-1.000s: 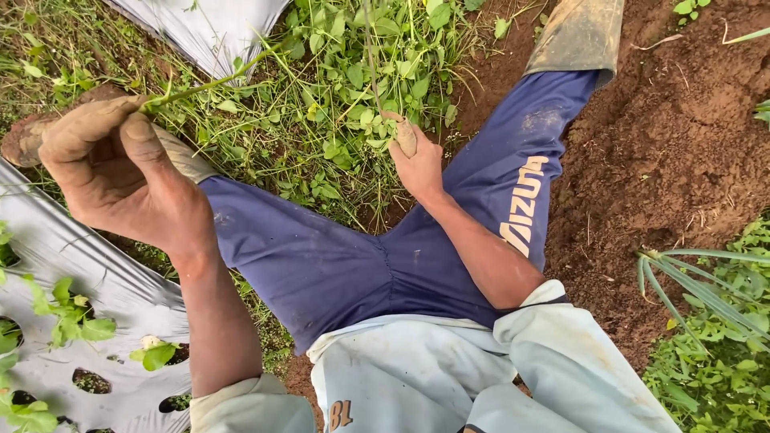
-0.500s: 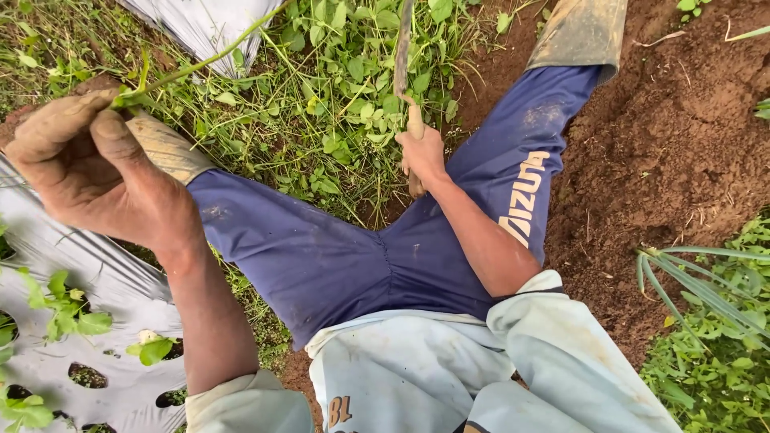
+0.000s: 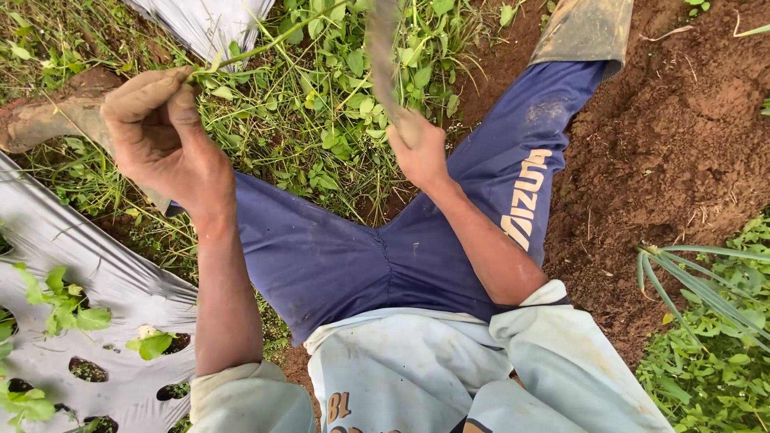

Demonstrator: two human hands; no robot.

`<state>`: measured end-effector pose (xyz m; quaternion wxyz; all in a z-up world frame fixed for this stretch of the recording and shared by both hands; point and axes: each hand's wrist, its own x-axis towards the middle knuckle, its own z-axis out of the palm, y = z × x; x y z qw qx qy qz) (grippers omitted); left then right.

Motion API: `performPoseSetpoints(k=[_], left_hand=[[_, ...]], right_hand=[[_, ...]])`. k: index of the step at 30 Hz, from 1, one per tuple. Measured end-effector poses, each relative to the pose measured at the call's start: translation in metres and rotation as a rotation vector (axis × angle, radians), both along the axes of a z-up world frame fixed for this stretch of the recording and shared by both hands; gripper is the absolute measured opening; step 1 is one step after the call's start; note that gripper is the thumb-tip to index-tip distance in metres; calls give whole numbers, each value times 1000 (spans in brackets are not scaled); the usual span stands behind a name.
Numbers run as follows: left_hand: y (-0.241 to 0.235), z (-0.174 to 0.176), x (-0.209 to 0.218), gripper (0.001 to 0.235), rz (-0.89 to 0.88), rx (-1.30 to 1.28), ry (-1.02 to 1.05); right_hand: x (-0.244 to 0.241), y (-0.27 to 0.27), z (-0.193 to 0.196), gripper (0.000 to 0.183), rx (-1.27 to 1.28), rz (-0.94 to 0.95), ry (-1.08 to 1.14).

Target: The person sits on the ground and uses a small hand hoe to loosen soil and pull weeds from a garden bed. They gather the uprooted weeds by hand and place them into a white plastic bag positioned to the left.

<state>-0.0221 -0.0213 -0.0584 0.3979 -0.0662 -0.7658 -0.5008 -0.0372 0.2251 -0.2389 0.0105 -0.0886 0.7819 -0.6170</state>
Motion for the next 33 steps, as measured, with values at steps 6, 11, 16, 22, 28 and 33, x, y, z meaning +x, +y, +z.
performPoseSetpoints(k=[6, 11, 16, 22, 28, 33], left_hand=[[6, 17, 0, 11, 37, -76, 58], [-15, 0, 4, 14, 88, -78, 40], [-17, -5, 11, 13, 197, -100, 23], [-19, -11, 15, 16, 152, 73, -103], [-22, -30, 13, 15, 86, 188, -103], [-4, -27, 12, 16, 103, 194, -174]], right_hand=[[-8, -4, -36, 24, 61, 70, -857], [-11, -2, -37, 17, 110, -86, -613], [0, 2, -24, 25, 37, -186, -270], [6, -2, 0, 36, 3, -74, -98], [13, -5, -10, 18, 80, -52, -81], [19, -7, -3, 13, 19, 2, 0]])
